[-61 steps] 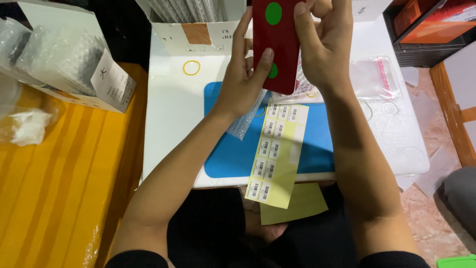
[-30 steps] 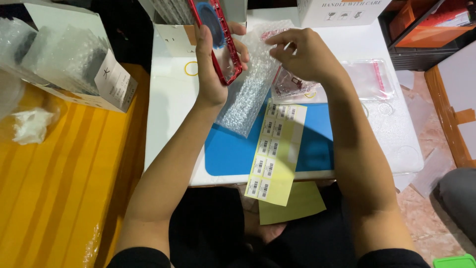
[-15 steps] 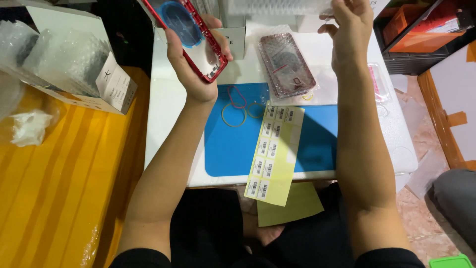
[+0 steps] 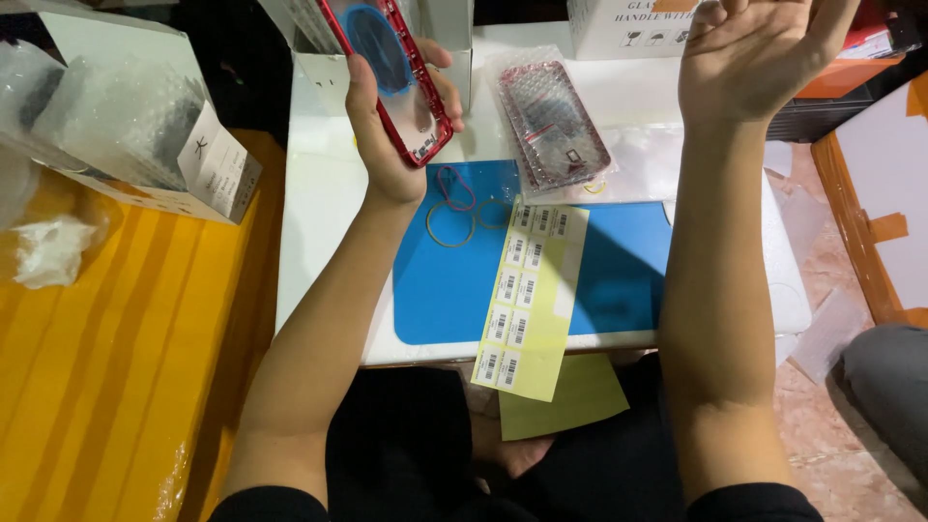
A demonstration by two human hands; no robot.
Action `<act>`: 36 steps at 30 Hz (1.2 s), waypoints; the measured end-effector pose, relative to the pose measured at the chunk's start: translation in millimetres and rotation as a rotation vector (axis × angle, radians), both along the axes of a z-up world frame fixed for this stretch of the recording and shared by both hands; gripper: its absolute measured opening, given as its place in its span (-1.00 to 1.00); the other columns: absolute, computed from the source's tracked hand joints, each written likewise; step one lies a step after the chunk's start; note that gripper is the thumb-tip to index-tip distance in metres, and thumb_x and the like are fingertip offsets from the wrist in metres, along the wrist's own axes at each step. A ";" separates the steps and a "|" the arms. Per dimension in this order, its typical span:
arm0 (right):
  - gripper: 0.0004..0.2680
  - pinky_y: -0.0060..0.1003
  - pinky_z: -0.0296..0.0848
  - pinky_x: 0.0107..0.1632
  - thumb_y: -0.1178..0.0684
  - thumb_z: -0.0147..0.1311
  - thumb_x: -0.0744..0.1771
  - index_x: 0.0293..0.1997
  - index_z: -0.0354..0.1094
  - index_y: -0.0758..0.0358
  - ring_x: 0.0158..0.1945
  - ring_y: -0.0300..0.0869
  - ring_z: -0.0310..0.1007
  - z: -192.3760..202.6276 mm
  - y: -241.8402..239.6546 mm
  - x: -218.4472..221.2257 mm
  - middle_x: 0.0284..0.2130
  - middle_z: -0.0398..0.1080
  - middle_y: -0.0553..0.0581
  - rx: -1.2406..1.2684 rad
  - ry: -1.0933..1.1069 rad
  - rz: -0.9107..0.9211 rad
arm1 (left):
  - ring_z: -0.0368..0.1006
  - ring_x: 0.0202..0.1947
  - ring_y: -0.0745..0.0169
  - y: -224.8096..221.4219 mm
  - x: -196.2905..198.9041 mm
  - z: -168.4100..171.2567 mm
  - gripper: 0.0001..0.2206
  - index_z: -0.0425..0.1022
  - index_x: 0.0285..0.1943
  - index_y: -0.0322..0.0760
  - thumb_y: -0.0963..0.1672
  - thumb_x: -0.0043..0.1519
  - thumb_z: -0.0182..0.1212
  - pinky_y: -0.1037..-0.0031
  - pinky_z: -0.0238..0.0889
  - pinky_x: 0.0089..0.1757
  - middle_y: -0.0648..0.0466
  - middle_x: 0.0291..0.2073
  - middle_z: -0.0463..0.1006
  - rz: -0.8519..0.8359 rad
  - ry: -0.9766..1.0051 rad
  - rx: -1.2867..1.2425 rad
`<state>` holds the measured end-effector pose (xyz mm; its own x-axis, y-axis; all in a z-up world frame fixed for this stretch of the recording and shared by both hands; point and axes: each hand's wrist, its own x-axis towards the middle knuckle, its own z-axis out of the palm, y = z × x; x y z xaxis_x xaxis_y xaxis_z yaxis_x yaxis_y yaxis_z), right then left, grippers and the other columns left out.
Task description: The person places a small component into a red phone case, flips the case over, and then places the case into a plastic bag.
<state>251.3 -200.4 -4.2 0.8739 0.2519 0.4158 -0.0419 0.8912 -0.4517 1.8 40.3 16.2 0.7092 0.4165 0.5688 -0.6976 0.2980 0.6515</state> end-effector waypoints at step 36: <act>-0.85 -0.37 0.34 -0.43 0.05 -0.02 0.52 0.09 0.25 0.35 -0.45 -0.16 0.35 27.6 65.3 -86.4 0.00 0.40 0.18 -0.855 -0.756 -0.143 | 0.15 0.50 0.07 -9.4 13.3 -28.5 -0.44 0.16 0.48 -0.26 0.12 0.43 -0.19 0.35 0.00 0.43 -0.07 0.40 0.33 0.144 0.426 0.420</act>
